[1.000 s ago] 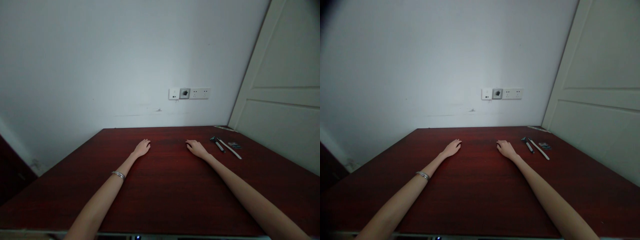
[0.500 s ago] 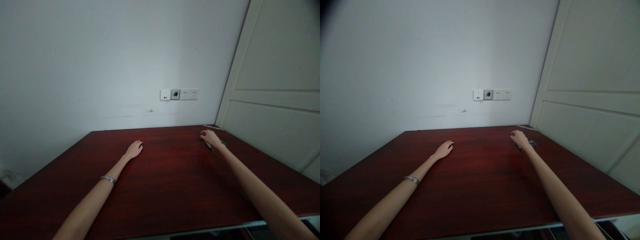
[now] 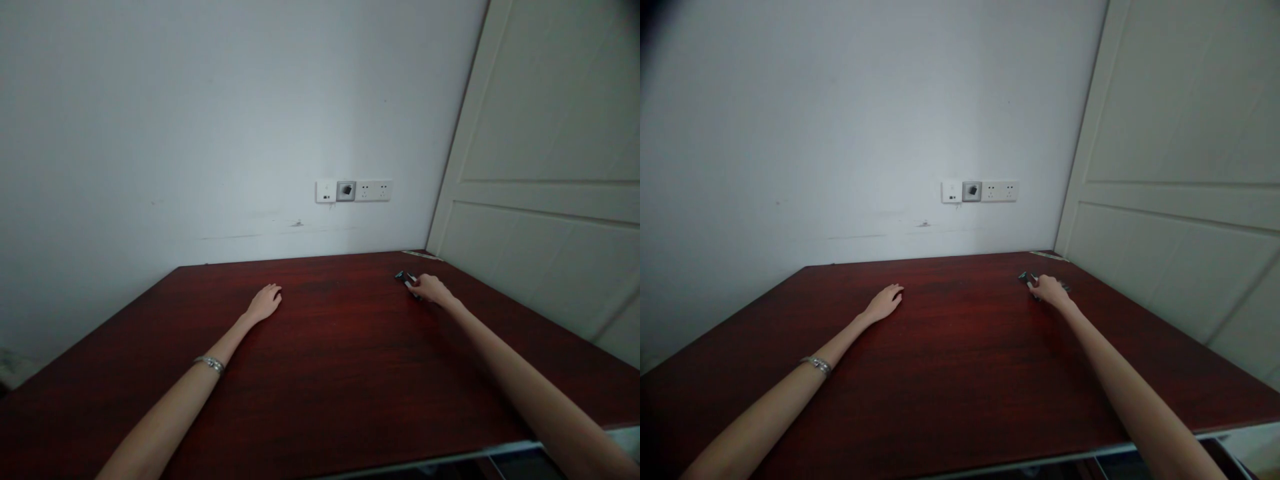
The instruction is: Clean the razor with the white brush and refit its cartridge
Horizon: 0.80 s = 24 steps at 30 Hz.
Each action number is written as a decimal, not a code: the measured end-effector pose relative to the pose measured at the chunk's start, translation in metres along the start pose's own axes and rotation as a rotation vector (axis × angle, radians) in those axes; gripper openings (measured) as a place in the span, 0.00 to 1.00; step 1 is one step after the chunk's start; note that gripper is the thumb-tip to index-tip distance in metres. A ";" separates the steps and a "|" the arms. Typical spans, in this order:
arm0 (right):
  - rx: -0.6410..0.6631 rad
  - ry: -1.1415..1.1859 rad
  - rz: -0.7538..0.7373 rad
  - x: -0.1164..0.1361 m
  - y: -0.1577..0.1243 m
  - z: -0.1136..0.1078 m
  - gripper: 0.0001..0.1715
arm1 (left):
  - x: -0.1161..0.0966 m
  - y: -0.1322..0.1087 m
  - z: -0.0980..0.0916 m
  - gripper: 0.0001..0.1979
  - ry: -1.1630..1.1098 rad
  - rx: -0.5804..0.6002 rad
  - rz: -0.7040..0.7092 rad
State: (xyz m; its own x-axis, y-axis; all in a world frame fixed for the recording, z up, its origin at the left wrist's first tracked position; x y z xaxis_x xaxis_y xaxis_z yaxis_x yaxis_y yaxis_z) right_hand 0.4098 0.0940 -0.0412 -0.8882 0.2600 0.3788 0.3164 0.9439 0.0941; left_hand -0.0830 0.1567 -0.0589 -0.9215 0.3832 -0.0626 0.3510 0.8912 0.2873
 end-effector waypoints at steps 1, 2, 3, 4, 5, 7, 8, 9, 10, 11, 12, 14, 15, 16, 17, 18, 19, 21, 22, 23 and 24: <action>0.009 0.013 -0.004 0.000 0.001 0.001 0.13 | 0.000 0.000 0.000 0.23 0.000 0.004 -0.002; 0.015 0.025 -0.009 -0.001 0.002 0.003 0.12 | 0.000 0.000 0.001 0.23 -0.002 0.007 -0.004; 0.017 0.036 -0.012 -0.001 0.003 0.004 0.12 | 0.001 0.000 0.001 0.23 -0.006 0.009 -0.006; 0.015 0.047 -0.013 -0.002 0.004 0.004 0.11 | 0.001 0.000 0.001 0.23 -0.013 0.010 -0.007; 0.011 0.057 -0.013 -0.003 0.005 0.005 0.11 | 0.001 0.000 0.001 0.23 -0.021 0.010 -0.007; -0.002 0.076 -0.011 -0.005 0.007 0.005 0.10 | 0.001 0.000 0.000 0.22 -0.036 0.006 -0.008; -0.008 0.086 -0.008 -0.005 0.008 0.005 0.10 | 0.001 0.000 0.000 0.22 -0.041 0.003 -0.009; -0.012 0.096 -0.004 -0.006 0.008 0.005 0.09 | 0.001 0.000 0.000 0.22 -0.042 0.001 -0.010; -0.013 0.104 -0.001 -0.007 0.009 0.005 0.10 | 0.001 0.000 0.000 0.22 -0.041 0.000 -0.011; -0.014 0.117 0.004 -0.008 0.009 0.005 0.10 | 0.002 0.000 0.000 0.22 -0.041 0.001 -0.011; -0.018 0.141 0.015 -0.009 0.009 0.004 0.11 | 0.002 0.000 0.001 0.22 -0.042 0.003 -0.009; -0.034 0.220 0.051 -0.012 0.008 0.003 0.14 | 0.004 0.000 0.001 0.22 -0.050 0.007 -0.002; -0.044 0.274 0.072 -0.014 0.006 0.002 0.16 | 0.005 0.000 0.001 0.22 -0.058 0.010 0.003; -0.054 0.333 0.089 -0.015 0.005 0.001 0.17 | 0.006 0.001 0.001 0.22 -0.068 0.014 0.009; -0.064 0.393 0.100 -0.014 0.003 0.000 0.18 | 0.007 0.002 0.001 0.22 -0.080 0.020 0.013; -0.071 0.451 0.104 -0.012 0.001 -0.002 0.18 | 0.008 0.003 0.000 0.22 -0.098 0.026 0.017; -0.080 0.511 0.105 -0.009 -0.001 -0.003 0.19 | 0.009 0.004 -0.001 0.21 -0.122 0.029 0.016; -0.109 0.622 0.104 0.000 -0.005 -0.006 0.19 | 0.009 0.009 -0.009 0.19 -0.188 0.007 -0.003; -0.125 0.670 0.101 0.007 -0.007 -0.008 0.20 | 0.008 0.011 -0.015 0.18 -0.229 -0.023 -0.024; -0.142 0.710 0.094 0.015 -0.010 -0.009 0.20 | 0.005 0.013 -0.022 0.18 -0.273 -0.065 -0.043; -0.163 0.746 0.079 0.024 -0.012 -0.011 0.20 | 0.000 0.016 -0.029 0.17 -0.318 -0.106 -0.064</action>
State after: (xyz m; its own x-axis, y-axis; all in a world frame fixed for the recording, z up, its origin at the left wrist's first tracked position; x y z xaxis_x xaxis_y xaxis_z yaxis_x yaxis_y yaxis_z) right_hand 0.3880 0.0866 -0.0229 -0.4194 0.0650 0.9055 0.4661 0.8713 0.1534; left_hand -0.0825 0.1635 -0.0262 -0.8372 0.3989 -0.3742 0.2597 0.8920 0.3699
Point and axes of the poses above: each hand's wrist, its own y-axis towards the middle knuckle, its own z-axis out of the palm, x = y × z, the point moved 8 cm from there along y, towards the middle knuckle, and after that the axes turned 6 degrees about y, right-handed, at the moved point
